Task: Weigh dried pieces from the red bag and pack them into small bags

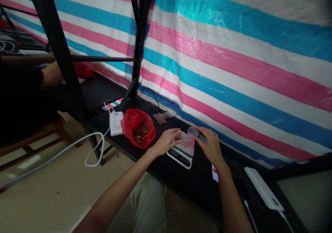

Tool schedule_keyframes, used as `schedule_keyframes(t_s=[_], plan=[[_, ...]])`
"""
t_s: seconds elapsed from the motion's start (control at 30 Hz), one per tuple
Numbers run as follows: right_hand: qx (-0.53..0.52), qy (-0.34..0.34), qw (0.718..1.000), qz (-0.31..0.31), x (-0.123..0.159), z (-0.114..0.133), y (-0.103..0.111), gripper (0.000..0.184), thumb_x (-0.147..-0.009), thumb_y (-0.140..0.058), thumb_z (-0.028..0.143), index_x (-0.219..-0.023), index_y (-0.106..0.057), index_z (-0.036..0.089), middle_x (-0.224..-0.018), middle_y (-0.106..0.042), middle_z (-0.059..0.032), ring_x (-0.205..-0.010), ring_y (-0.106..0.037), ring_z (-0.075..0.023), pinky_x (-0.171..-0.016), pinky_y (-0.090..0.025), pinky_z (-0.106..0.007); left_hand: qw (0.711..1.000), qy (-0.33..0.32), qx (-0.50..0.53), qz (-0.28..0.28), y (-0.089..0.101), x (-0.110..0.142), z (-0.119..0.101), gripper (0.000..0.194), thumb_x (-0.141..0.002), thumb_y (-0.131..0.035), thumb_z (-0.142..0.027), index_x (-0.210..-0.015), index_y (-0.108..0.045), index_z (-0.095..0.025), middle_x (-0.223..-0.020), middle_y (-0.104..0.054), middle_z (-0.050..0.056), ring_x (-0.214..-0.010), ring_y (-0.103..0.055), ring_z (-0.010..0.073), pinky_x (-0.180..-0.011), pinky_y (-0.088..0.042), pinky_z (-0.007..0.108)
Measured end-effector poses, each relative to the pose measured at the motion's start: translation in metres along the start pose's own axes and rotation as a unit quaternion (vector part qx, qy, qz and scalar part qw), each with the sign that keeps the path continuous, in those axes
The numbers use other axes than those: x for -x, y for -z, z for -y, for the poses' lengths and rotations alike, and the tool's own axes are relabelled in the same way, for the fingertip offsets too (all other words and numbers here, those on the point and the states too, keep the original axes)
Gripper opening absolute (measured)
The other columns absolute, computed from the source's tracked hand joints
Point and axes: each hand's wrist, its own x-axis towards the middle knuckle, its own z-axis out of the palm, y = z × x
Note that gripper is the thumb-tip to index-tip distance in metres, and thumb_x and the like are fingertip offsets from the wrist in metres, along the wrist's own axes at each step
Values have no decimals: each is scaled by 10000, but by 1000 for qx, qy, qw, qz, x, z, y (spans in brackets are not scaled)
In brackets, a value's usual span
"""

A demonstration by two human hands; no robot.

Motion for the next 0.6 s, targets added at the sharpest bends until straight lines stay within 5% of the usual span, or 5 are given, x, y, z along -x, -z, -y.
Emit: schedule_keyframes(t_s=[0.1, 0.17, 0.23, 0.4, 0.6], plan=[[-51, 17, 999, 5, -21, 13, -8, 309, -836, -513, 369, -1114, -559, 242, -1093, -620, -50, -992, -534, -228, -827, -359, -356, 970, 98, 115, -191, 21, 68, -10, 351, -904, -345, -347, -1199, -477, -212, -1136, -573, 86, -1076, -518, 193, -955, -378, 358], [-74, 57, 995, 22, -38, 32, -21, 302, -836, -526, 343, -1119, -551, 239, -1105, -610, -52, -1017, -522, -223, -843, -358, -351, 889, 189, 123, -399, 28, 102, -6, 311, -895, -357, -377, -1111, -507, -212, -1062, -582, 69, -1020, -543, 190, -934, -398, 344], [-82, 113, 989, 52, -55, 58, -40, 307, -840, -528, 306, -1138, -533, 231, -1125, -597, -60, -1048, -503, -217, -855, -352, -347, 806, 261, 114, -518, 32, 118, 6, 314, -851, -451, -403, -1095, -483, -209, -1127, -533, 72, -1096, -496, 194, -989, -357, 348], [-9, 266, 956, 127, -85, 119, -95, 277, -842, -525, 219, -1117, -535, 196, -1088, -591, -82, -1015, -498, -214, -855, -331, -357, 723, 344, 256, -541, 45, 106, 45, 536, -753, -598, -331, -1211, -343, -218, -1302, -405, 103, -1182, -448, 197, -1010, -350, 350], [130, 355, 913, 157, -97, 131, -131, 211, -855, -422, 75, -973, -581, 148, -982, -610, -98, -965, -497, -223, -802, -344, -347, 751, 366, 274, -475, 50, 91, 58, 381, -684, -607, -176, -1042, -476, -183, -1118, -557, 64, -1096, -503, 200, -1006, -344, 368]])
